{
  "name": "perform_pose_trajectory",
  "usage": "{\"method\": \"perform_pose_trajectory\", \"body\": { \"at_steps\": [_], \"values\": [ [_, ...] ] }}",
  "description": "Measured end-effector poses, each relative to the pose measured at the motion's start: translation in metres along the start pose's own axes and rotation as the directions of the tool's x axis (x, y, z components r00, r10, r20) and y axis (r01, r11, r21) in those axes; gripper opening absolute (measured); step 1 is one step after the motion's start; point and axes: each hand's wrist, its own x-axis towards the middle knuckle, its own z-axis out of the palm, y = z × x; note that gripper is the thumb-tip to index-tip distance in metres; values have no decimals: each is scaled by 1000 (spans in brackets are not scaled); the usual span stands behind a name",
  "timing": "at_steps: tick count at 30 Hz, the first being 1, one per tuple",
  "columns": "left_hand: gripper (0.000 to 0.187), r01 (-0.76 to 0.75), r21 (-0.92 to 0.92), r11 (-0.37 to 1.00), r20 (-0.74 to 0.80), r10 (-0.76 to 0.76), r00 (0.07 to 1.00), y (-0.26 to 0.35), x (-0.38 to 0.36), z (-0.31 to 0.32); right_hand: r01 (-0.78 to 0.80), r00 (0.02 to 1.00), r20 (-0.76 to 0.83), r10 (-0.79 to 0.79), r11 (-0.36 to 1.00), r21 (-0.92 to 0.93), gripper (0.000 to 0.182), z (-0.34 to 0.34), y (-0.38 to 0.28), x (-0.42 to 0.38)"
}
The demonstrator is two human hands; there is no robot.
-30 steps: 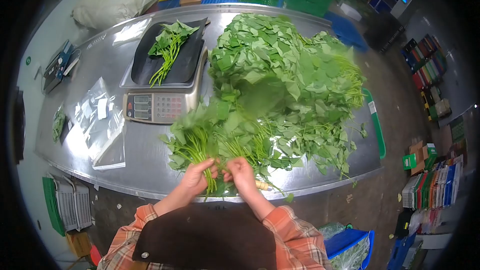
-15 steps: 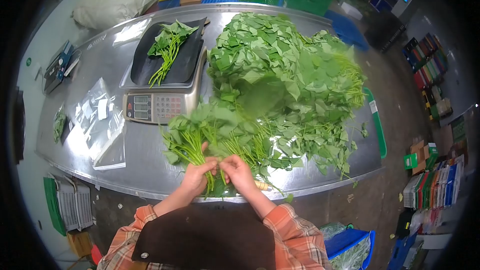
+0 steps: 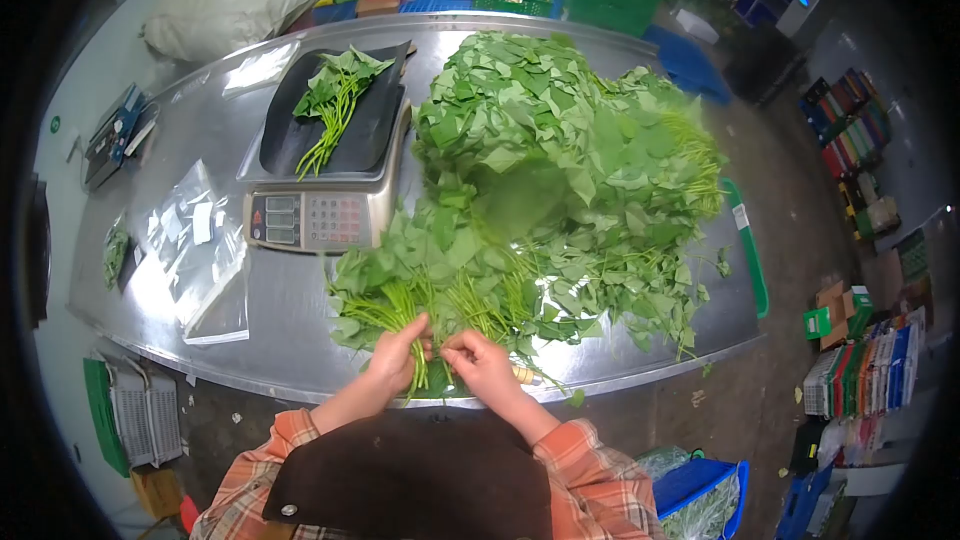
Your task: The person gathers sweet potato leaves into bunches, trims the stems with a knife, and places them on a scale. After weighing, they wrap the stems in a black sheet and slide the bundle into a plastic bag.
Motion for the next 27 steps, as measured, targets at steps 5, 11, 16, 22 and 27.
{"method": "perform_pose_trajectory", "body": {
  "at_steps": [5, 11, 16, 22, 27],
  "values": [
    [23, 161, -56, 985, 97, -156, 983, 8, -2, 1, -90, 994, 76, 84, 992, 87, 7, 4, -7, -6],
    [20, -76, -58, 995, 52, 80, 995, 27, -4, -8, 60, 976, 190, -106, 970, 237, 11, 13, -42, -26],
    [17, -81, 131, 988, 320, 35, 947, 36, -37, 9, -192, 980, 22, 197, 915, 354, 28, 9, -12, 23],
    [15, -117, -82, 990, 98, 125, 987, 26, -29, 4, -84, 985, -121, 123, 954, 286, 22, 16, -7, 12],
    [15, -354, -87, 931, -85, 347, 934, 38, -12, -14, 134, 971, -237, 4, 816, 563, 32, -38, -36, 5]
  ]
}}
